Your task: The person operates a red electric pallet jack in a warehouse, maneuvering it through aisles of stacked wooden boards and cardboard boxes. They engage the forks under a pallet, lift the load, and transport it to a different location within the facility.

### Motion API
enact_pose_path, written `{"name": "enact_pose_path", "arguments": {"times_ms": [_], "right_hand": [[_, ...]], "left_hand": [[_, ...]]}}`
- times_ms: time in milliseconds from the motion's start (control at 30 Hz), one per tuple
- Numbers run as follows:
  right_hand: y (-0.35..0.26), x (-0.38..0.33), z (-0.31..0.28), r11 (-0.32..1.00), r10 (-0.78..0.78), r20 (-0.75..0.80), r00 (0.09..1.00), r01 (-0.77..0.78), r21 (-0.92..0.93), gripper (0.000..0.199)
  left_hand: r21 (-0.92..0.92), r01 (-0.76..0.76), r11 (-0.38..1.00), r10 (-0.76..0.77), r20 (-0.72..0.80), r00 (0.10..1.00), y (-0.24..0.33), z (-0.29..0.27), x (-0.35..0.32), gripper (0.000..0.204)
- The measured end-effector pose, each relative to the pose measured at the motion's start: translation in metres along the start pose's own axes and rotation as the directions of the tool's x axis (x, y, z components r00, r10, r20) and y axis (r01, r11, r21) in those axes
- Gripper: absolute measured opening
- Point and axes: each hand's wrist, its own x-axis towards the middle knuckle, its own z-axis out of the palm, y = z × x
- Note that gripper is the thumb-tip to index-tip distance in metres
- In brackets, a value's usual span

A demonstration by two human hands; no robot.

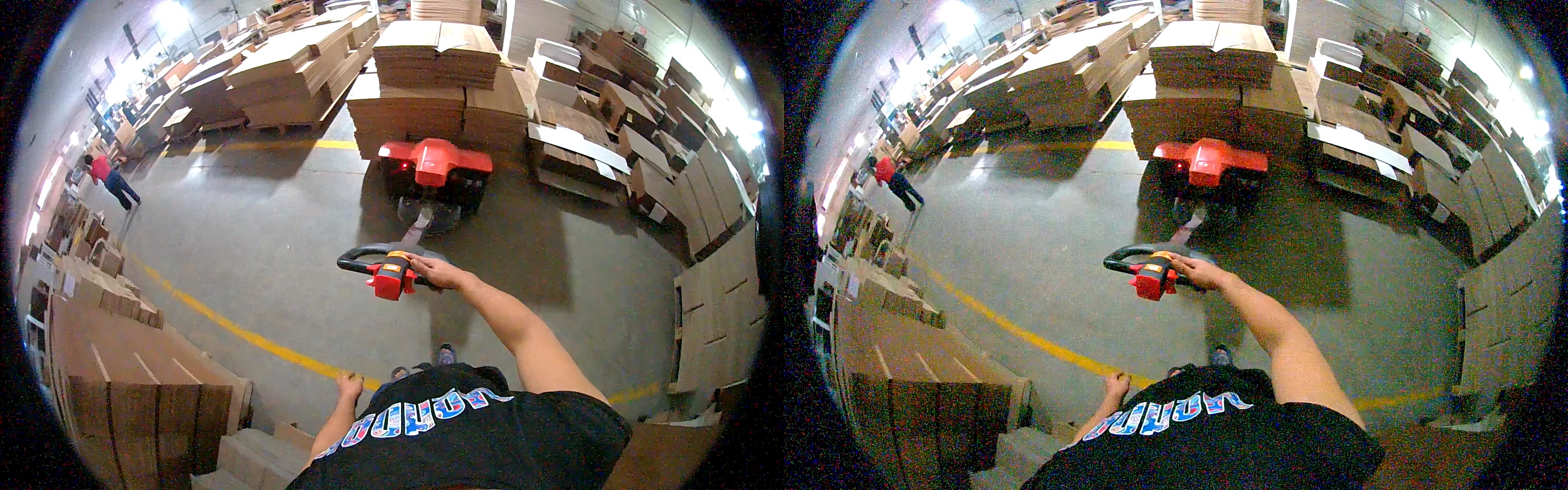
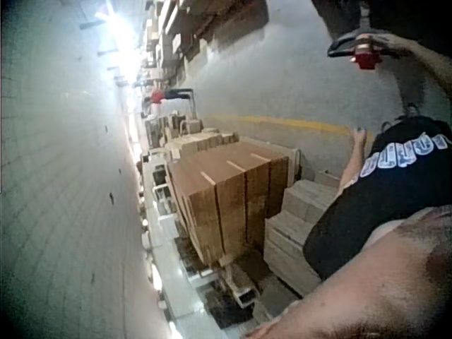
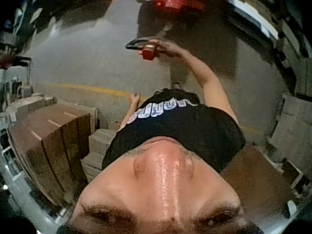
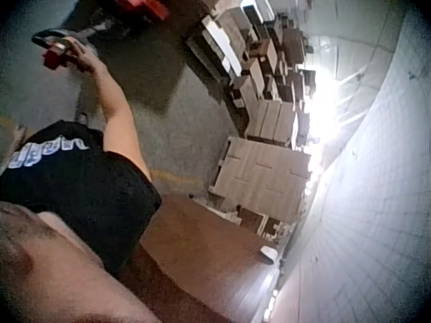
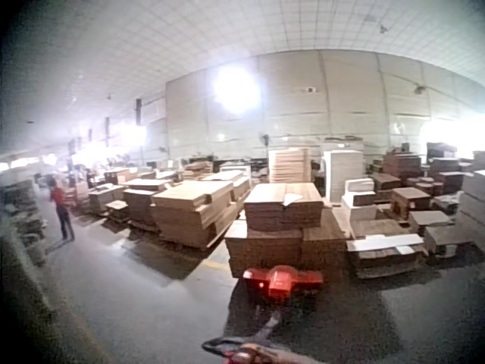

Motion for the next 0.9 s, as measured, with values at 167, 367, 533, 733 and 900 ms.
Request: {"name": "enact_pose_path", "arguments": {"times_ms": [167, 367, 533, 733, 900], "right_hand": [[0.016, 0.003, 0.0, 0.99, 0.096, -0.069, 0.993, -0.102, -0.093, 0.06], [0.033, 0.015, -0.012, 0.998, 0.025, -0.074, 0.997, -0.03, -0.064, 0.061], [0.033, 0.015, -0.011, 0.996, 0.036, -0.084, 0.996, -0.042, -0.078, 0.06], [0.02, 0.009, -0.015, 0.992, 0.026, -0.114, 0.993, -0.04, -0.12, 0.057], [0.047, 0.011, -0.022, 0.97, -0.151, -0.193, 0.969, 0.107, -0.217, 0.055]], "left_hand": [[0.067, 0.182, 0.981, -0.19, 0.168, 0.967, -0.061, 0.0, -0.027, 0.061], [0.09, 0.307, 0.947, -0.31, 0.024, 0.95, -0.072, 0.009, -0.046, 0.06], [-0.042, 0.254, 0.966, -0.249, 0.095, 0.964, -0.049, 0.0, -0.026, 0.058], [-0.121, 0.037, 0.992, -0.035, 0.025, 0.999, -0.009, -0.001, 0.022, 0.057], [-0.075, -0.001, 0.997, 0.004, 0.037, 0.999, 0.004, 0.002, 0.033, 0.058]]}}
